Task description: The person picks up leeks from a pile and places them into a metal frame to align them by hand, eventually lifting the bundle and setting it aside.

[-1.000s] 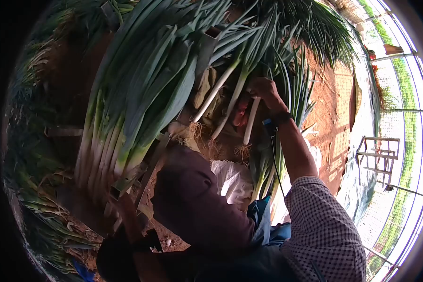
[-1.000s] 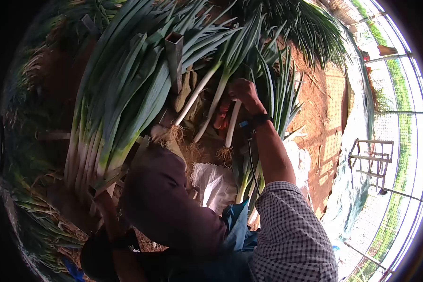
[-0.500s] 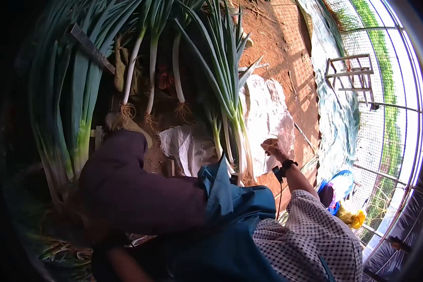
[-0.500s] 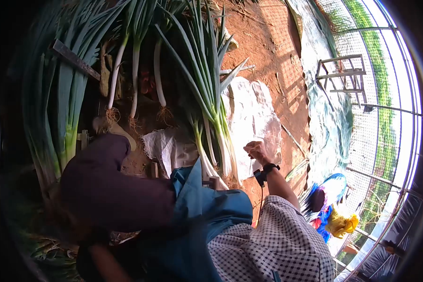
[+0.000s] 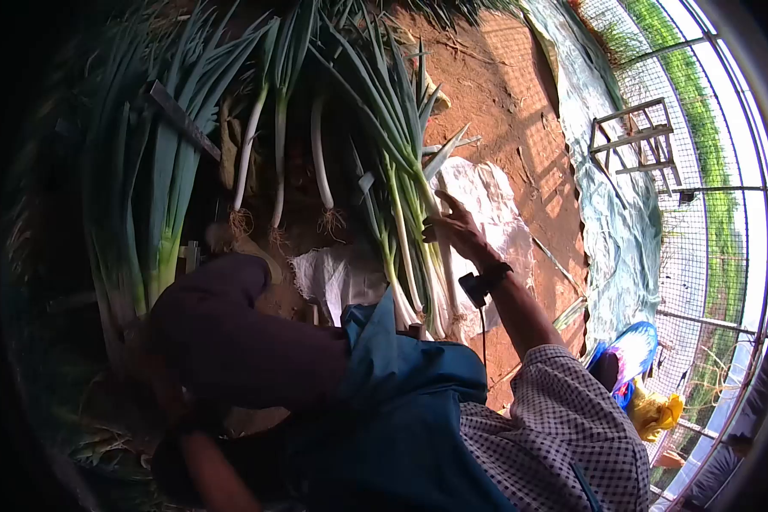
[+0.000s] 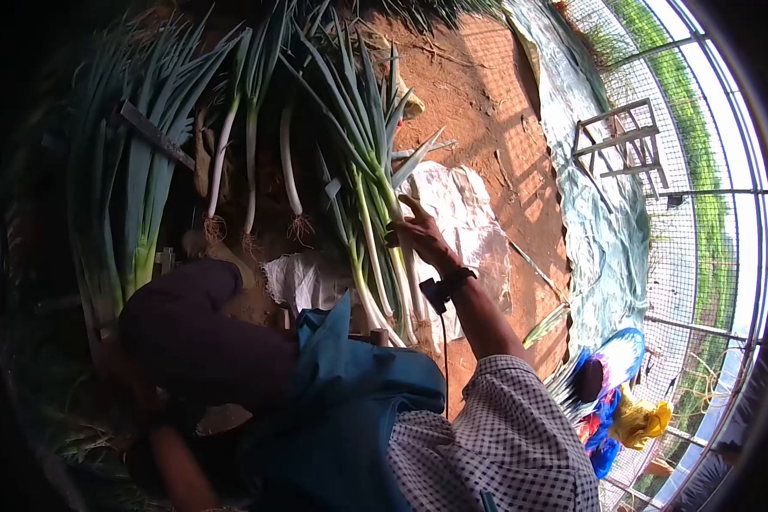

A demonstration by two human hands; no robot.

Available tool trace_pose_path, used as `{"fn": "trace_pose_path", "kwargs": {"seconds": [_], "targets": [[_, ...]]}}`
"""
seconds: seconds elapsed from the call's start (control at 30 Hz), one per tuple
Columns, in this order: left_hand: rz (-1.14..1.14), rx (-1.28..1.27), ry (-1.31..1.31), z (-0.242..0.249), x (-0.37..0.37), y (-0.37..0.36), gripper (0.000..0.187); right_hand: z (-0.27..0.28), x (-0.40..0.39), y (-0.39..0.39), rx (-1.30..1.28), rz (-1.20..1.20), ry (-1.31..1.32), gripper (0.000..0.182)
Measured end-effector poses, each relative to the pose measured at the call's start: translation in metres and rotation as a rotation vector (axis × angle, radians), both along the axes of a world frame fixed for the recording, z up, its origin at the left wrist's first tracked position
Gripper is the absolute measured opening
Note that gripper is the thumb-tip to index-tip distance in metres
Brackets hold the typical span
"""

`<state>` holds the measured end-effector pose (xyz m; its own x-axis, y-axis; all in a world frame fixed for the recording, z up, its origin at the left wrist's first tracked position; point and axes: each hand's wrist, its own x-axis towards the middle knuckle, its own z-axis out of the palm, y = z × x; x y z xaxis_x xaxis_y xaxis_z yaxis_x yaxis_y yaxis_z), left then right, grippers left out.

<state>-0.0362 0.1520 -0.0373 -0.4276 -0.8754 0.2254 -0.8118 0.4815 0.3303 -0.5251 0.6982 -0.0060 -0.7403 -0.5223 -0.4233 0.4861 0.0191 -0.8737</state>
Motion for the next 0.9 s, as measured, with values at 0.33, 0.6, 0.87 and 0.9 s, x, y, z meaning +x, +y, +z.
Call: {"fn": "trace_pose_path", "kwargs": {"seconds": [0.33,0.6,0.87,0.9], "targets": [[0.033,-0.114,0.155,0.007,-0.034,0.011,0.039,0.153,-0.054,-0.190,-0.426,0.552,0.398,0.059],[0.179,-0.294,0.199,0.039,-0.062,0.028,0.036,0.222,-0.182,-0.282,0.289,0.350,1.830,0.034],[0.178,-0.217,0.292,0.046,-0.073,0.033,0.029,0.402,-0.169,-0.467,0.305,-0.104,1.895,0.028],[0.168,-0.221,0.265,0.045,-0.068,0.032,0.027,0.422,-0.137,-0.492,0.222,-0.024,1.951,0.026]]}}
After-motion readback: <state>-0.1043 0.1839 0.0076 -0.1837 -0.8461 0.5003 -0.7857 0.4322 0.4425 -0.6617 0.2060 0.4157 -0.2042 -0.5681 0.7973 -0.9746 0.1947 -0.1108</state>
